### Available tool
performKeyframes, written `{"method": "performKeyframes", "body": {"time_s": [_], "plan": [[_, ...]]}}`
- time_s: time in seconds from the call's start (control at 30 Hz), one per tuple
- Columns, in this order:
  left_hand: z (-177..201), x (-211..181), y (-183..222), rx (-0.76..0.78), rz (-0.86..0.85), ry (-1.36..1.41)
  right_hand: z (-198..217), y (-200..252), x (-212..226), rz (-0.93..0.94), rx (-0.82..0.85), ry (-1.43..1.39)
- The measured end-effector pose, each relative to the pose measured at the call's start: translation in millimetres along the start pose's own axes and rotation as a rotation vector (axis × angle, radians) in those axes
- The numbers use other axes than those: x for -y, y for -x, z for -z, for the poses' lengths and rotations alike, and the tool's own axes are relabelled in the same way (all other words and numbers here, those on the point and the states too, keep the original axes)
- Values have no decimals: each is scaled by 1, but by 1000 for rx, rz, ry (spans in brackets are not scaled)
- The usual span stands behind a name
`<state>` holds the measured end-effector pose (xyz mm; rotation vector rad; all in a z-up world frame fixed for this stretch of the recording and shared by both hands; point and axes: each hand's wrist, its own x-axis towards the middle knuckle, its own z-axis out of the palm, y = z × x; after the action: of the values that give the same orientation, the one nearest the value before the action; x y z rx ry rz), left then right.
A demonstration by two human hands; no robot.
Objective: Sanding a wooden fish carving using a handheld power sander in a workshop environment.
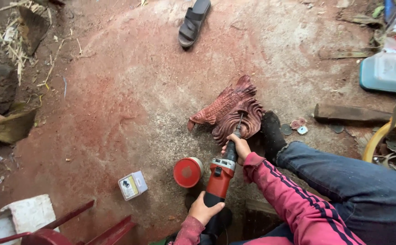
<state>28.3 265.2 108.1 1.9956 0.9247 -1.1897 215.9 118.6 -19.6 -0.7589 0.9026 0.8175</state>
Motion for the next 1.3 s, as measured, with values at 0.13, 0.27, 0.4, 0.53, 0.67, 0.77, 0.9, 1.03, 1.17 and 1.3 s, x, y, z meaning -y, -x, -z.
{"method": "performKeyframes", "body": {"time_s": [0.13, 0.27, 0.4, 0.53, 0.67, 0.77, 0.9, 1.03, 1.17, 1.3], "plan": [[5, 16, -18, -41, -84, -30, 4, 4, -4, 64, -9, -8], [15, 21, -14, 32, -64, -27, 5, 14, -12, 67, 1, -87], [16, 14, -9, 80, -58, 0, 6, 24, -10, 61, -78, -110], [7, 12, -8, 39, -53, -5, 5, 11, -6, 32, -15, -91], [-2, 2, 0, -54, -32, -16, -2, 0, 2, 5, 13, -3], [-15, 8, -1, -86, -5, 14, -3, 1, 1, -30, 19, 25], [-19, 11, 3, -72, 2, 0, 0, 5, -5, -11, 26, -14], [-18, 8, 11, -55, 11, -23, 7, 17, -4, 4, 14, 4], [-24, 11, 12, -30, 19, -30, 17, 17, -9, 9, -36, -16], [-31, 25, 2, -47, -20, -39, 19, 24, -10, 42, -52, -11]]}}
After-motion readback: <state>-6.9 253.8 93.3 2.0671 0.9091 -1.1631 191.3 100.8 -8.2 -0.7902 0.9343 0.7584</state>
